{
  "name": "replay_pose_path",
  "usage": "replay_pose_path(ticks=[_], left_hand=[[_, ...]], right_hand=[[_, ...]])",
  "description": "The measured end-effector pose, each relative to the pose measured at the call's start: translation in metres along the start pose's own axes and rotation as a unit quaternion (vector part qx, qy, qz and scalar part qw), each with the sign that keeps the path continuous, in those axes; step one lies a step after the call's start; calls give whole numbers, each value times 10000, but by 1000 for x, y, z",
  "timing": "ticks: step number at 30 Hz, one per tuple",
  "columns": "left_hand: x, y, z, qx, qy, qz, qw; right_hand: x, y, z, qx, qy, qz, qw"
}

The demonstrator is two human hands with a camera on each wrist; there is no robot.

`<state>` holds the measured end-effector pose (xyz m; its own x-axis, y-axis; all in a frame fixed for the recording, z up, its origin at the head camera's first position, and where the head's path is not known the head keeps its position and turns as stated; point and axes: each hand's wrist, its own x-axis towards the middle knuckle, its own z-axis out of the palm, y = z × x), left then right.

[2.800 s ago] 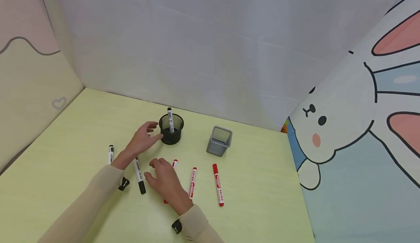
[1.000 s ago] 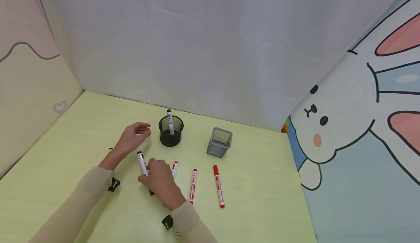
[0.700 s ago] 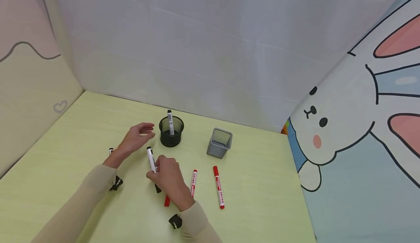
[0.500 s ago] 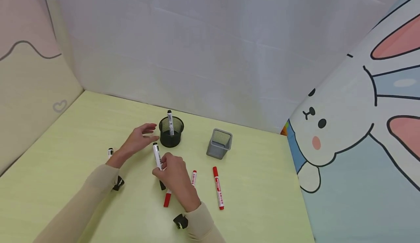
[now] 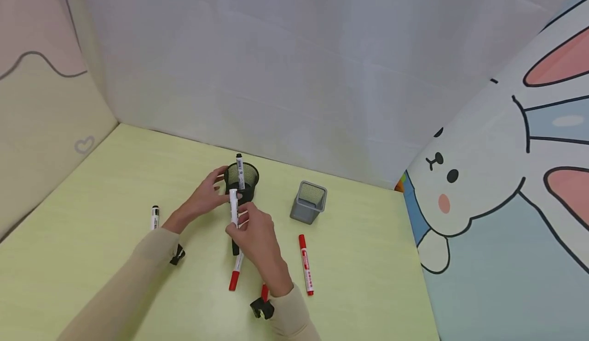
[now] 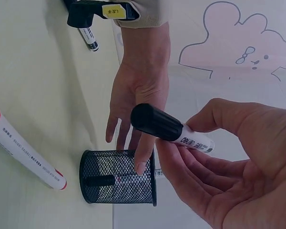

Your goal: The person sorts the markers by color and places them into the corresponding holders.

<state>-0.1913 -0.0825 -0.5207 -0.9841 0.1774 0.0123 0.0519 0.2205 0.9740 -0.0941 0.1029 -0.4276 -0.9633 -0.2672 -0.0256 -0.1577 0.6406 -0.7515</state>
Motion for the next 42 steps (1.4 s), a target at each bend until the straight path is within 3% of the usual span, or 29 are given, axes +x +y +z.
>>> replay_pose_path(ticks=[13, 26, 42], left_hand=[[12, -5, 12, -210, 56, -35, 9998], [13, -5, 18, -130, 157, -72, 9998], [15, -6, 19, -119, 206, 61, 9997]], right_hand=[[16, 3, -5, 216, 612, -493, 9967], [37, 13, -3, 565, 1031, -725, 9904], [73, 15, 0, 839, 1807, -1473, 9688]])
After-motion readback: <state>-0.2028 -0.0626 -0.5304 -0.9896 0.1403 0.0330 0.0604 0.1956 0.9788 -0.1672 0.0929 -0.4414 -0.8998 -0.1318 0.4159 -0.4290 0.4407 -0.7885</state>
